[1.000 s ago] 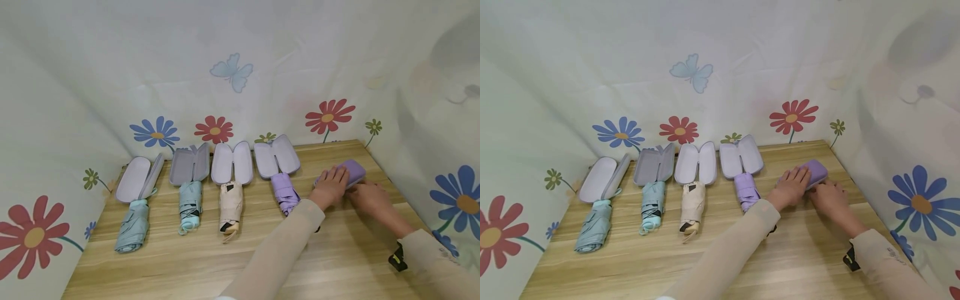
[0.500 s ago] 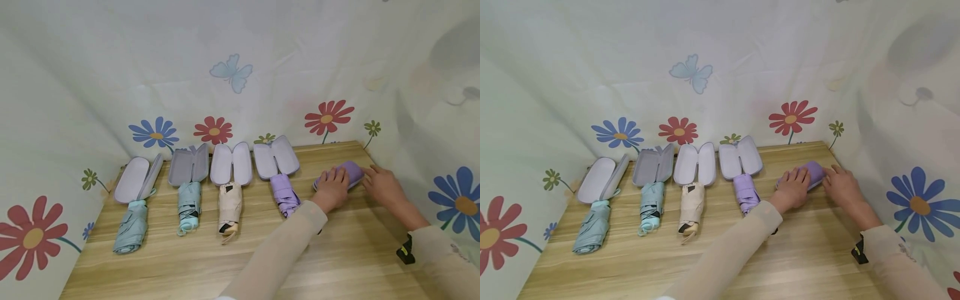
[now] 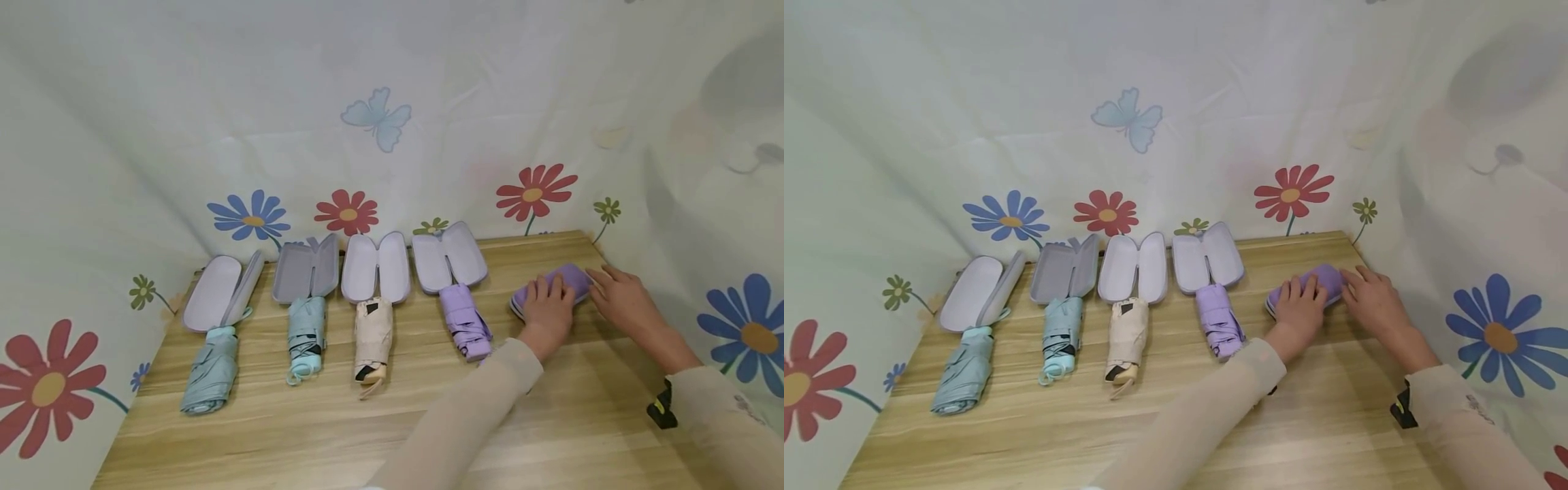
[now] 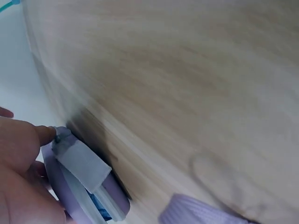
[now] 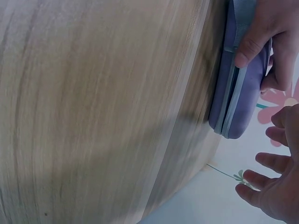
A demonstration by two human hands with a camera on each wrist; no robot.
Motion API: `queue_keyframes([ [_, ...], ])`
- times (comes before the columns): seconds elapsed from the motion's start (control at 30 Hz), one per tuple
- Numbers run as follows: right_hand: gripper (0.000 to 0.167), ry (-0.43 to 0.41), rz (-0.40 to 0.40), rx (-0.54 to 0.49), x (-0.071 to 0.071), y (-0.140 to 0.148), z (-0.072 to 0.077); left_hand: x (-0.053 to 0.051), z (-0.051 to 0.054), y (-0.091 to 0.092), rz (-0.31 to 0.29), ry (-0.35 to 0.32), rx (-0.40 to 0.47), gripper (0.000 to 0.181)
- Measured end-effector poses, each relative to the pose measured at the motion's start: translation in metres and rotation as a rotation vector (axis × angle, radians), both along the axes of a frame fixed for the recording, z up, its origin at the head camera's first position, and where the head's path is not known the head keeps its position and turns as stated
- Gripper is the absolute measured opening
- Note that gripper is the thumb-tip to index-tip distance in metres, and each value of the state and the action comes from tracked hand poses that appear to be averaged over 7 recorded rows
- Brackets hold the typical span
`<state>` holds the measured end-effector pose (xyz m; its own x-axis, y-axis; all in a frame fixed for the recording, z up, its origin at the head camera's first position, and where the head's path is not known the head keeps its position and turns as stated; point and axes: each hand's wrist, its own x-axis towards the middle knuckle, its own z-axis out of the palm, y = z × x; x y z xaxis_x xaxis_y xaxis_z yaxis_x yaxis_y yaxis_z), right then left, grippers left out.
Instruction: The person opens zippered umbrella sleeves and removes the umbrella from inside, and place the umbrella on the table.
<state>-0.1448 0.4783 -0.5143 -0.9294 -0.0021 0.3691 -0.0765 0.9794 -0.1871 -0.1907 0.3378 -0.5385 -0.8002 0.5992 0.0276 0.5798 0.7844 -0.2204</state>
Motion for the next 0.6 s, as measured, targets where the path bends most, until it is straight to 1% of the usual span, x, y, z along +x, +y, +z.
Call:
queue_keyframes([
  [0.17, 0.041, -0.029, 0.003, -0.007, -0.002, 0.001, -0.001, 0.001, -0.003, 0.003, 0.02, 0.01, -0.005, 0.041],
  [0.23, 0.041, -0.021, 0.005, -0.005, -0.003, 0.001, -0.001, 0.002, -0.003, 0.003, 0.021, 0.011, -0.002, 0.041],
  [0.33, 0.04, 0.003, -0.001, -0.009, -0.002, 0.001, 0.0, 0.004, 0.0, 0.004, 0.018, 0.006, 0.007, 0.043],
  [0.43, 0.04, -0.001, -0.013, -0.017, -0.001, 0.001, 0.001, 0.004, 0.005, 0.002, 0.011, -0.001, 0.027, 0.05],
  [0.53, 0.043, -0.034, -0.032, -0.03, 0.0, 0.001, 0.001, 0.0, 0.008, -0.001, -0.004, -0.004, 0.039, 0.061],
  [0.6, 0.045, -0.062, -0.043, -0.036, 0.001, 0.002, 0.001, -0.003, 0.009, -0.005, -0.016, 0.013, 0.05, 0.058],
])
